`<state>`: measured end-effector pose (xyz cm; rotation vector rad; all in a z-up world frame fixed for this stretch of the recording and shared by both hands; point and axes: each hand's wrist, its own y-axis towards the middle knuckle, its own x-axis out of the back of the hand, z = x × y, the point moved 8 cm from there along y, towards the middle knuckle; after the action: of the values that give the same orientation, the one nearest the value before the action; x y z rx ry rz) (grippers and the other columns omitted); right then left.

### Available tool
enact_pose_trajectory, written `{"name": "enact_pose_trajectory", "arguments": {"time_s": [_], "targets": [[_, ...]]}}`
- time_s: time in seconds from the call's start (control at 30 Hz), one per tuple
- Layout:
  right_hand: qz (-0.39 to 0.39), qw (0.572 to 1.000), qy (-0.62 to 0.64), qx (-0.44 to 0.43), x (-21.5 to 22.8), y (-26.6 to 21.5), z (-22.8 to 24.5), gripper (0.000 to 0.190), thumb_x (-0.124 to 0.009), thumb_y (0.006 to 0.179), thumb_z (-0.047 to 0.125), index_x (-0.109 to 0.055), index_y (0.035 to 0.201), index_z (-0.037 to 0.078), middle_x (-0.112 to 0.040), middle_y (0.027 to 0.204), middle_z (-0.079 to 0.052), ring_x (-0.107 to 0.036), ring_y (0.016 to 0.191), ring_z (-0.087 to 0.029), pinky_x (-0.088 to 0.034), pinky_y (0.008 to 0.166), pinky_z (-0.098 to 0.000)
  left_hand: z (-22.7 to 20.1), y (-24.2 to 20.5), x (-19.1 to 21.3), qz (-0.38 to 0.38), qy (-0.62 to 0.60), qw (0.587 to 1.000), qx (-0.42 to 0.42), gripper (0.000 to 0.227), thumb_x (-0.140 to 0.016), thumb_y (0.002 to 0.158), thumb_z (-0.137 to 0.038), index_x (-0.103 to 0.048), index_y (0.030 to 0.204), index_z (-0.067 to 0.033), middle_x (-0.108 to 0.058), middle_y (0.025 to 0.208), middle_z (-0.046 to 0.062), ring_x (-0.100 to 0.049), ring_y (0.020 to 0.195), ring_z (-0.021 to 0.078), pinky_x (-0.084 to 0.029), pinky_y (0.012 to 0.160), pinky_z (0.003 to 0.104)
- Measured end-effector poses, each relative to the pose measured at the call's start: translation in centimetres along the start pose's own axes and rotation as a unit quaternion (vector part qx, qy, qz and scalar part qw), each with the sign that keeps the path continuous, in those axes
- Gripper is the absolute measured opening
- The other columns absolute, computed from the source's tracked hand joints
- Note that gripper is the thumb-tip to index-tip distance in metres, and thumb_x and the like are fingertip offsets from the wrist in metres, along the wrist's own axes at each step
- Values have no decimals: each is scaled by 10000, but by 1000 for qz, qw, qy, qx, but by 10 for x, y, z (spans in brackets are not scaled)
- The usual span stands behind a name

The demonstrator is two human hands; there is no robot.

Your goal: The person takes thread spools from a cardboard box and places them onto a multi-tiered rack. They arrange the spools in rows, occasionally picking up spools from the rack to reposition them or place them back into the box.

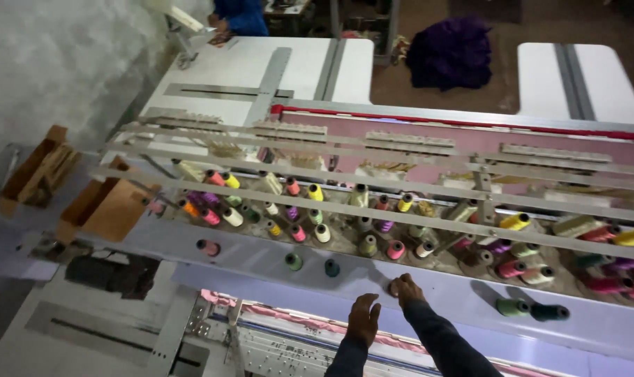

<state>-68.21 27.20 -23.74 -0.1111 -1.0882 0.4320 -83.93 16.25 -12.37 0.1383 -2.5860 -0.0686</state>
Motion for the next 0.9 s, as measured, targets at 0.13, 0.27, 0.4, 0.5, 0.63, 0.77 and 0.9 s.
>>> {"name": "enact_pose_trajectory", "arguments": {"time_s": [0.13,0.27,0.4,0.5,0.63,0.77,0.9], "targets": [[-1,991,85,-100,50,-54,6,176,-670,795,334,-738,957,323,-629,1139,5,-696,1016,-289,-528,901,-465,-25,11,-4,-8,-13,999,-52,521,-397,1060,-442,-643,1298,-49,-661,1267,173,-605,1186,353,-468,1018,469],[-10,918,332,-215,118,-128,19,221,-796,779,253,-767,959,128,-739,713,-46,-719,490,-174,-570,424,-283,-55,26,0,-2,-56,998,-9,567,-558,1012,-414,-514,1446,-53,-561,1431,198,-533,1323,362,-422,1107,465],[-67,718,650,-239,147,-174,-4,177,-733,823,66,-607,860,-52,-425,574,-167,-424,449,-284,-284,429,-379,-103,35,-9,96,-185,964,166,703,-586,960,-477,-428,1538,-108,-450,1601,111,-416,1488,255,-330,1222,386],[-89,629,743,-210,163,-201,-27,103,-627,916,100,-599,934,3,-544,766,-176,-551,576,-305,-391,468,-332,-146,19,-54,226,-259,927,153,762,-662,892,-581,-420,1518,-219,-670,1366,22,-613,1316,171,-483,1078,309],[-121,612,770,-134,204,-226,-52,115,-642,955,121,-578,907,38,-562,792,-136,-600,683,-295,-464,624,-328,-201,8,-83,298,-248,920,47,539,-653,1006,-262,-459,1478,-90,-668,837,84,-662,774,202,-537,781,372],[-111,655,735,-137,261,-268,-53,382,-641,955,151,-610,1276,-53,-595,957,-168,-588,837,-279,-469,805,-358,-235,-3,-105,334,-207,920,-13,288,-521,1108,-306,-739,1041,-131,-421,670,10,-420,631,159,-359,649,328],[-112,658,736,-108,279,-289,-83,603,-653,882,108,-555,1439,-103,-581,1003,-181,-565,853,-277,-452,828,-341,-288,-19,-124,338,-227,912,-41,367,-450,1118,-370,-674,923,-155,-406,653,6,-417,600,159,-373,655,326]]}}
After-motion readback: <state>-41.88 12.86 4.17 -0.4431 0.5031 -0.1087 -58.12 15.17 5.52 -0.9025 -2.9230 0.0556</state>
